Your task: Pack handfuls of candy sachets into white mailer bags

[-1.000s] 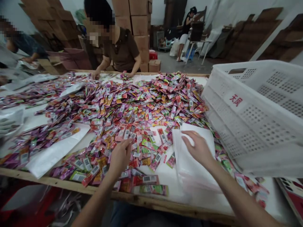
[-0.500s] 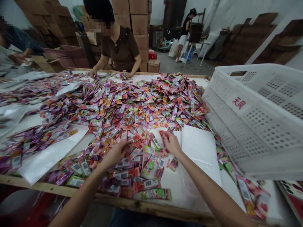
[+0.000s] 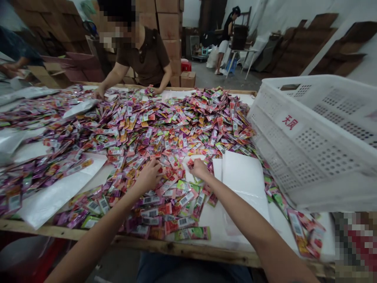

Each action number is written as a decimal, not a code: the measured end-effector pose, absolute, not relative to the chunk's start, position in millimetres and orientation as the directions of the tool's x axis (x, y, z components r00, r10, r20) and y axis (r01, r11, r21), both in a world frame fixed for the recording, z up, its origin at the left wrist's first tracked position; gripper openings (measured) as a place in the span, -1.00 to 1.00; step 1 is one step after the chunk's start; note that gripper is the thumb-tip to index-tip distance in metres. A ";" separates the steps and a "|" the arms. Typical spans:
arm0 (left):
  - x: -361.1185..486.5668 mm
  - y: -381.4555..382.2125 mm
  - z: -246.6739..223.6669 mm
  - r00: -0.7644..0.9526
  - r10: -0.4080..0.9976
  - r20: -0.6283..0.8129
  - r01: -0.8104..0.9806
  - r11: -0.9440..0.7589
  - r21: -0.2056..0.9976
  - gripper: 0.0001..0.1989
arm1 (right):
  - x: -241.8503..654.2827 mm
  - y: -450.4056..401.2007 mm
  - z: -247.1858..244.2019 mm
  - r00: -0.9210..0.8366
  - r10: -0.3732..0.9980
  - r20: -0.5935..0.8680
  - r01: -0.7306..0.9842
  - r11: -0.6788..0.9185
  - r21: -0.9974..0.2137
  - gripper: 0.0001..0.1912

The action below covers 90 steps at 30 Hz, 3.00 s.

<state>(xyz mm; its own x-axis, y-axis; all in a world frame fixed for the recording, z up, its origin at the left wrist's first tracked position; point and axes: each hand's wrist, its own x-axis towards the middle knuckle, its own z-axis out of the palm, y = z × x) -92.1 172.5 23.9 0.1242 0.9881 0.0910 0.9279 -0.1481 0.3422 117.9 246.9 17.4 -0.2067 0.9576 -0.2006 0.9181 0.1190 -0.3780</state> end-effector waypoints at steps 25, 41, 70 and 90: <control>-106.5 200.9 52.3 0.217 0.972 0.094 0.823 -0.234 0.517 -0.63 | 161.1 197.4 50.2 -0.350 0.936 -0.038 0.801 0.278 -0.530 -0.81; -82.7 238.9 32.8 0.455 0.887 -0.080 0.889 -0.448 0.096 -0.75 | 156.0 134.8 32.2 -0.764 0.624 -0.165 0.645 0.723 -0.249 -0.71; -112.6 219.6 48.8 0.455 0.875 -0.164 0.880 -0.414 0.233 -0.53 | 157.8 158.2 33.1 -0.558 0.825 0.090 0.664 0.508 -0.549 -0.59; -119.8 174.3 31.4 0.569 0.816 -0.103 0.819 -0.553 0.152 -0.79 | 124.2 156.6 42.3 -0.527 0.820 -0.223 0.832 0.444 -0.332 -0.81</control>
<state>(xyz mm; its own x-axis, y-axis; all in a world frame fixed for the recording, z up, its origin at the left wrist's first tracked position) -119.8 174.3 31.4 0.5692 0.8158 -0.1025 0.8194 -0.5526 0.1524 124.2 156.6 42.3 -0.5268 0.8201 -0.2233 0.8321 0.4441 -0.3322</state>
